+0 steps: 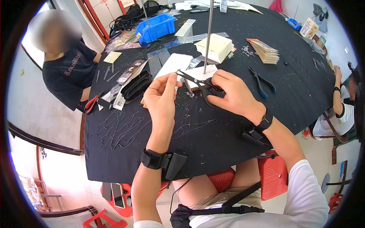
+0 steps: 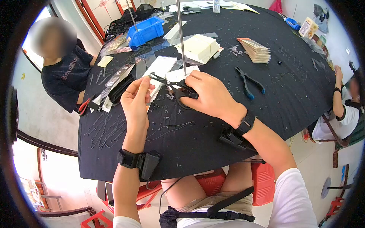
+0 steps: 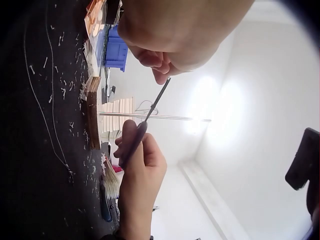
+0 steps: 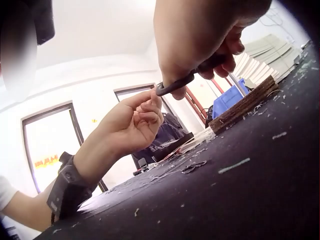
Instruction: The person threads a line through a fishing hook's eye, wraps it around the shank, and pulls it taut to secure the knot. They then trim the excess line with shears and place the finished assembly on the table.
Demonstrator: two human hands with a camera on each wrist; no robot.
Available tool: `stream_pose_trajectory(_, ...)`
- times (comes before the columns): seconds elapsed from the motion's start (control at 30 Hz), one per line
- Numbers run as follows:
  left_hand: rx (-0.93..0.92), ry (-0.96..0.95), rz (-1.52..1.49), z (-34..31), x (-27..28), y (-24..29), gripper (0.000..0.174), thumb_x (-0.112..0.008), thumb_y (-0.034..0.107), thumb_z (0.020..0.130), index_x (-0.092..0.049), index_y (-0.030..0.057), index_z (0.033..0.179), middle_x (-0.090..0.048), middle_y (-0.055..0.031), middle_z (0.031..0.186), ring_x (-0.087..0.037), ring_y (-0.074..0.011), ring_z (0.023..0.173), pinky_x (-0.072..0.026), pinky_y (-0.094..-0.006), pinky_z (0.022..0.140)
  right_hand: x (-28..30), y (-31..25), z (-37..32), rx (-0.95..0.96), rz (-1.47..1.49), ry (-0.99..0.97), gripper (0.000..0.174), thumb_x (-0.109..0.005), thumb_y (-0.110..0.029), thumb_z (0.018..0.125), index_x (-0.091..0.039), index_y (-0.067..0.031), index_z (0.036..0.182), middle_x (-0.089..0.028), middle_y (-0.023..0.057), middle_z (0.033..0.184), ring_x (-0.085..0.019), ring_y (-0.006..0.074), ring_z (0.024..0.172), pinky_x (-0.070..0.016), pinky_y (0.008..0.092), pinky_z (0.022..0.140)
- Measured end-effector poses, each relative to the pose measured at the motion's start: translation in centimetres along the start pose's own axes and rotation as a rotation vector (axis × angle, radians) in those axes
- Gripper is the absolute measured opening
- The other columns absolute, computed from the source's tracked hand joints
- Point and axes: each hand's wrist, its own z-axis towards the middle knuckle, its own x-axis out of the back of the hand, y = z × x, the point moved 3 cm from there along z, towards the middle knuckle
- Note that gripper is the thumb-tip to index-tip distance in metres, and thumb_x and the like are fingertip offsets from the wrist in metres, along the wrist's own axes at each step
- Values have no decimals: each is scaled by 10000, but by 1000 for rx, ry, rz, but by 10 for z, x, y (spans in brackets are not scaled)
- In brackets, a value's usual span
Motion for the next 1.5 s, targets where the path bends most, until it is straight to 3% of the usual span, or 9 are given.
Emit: stream_pose_trajectory(1.5,44,-15,-23,2,1,-7,201,-639,164,834,-632,-17,922,-619,-31,688,-421,-14,508,-309,-159,463,-4,3,-2,-20,63,-73,224,-630,-192,745,-538,13,744,-486,120,752,-524,280,671,-429,358,594)
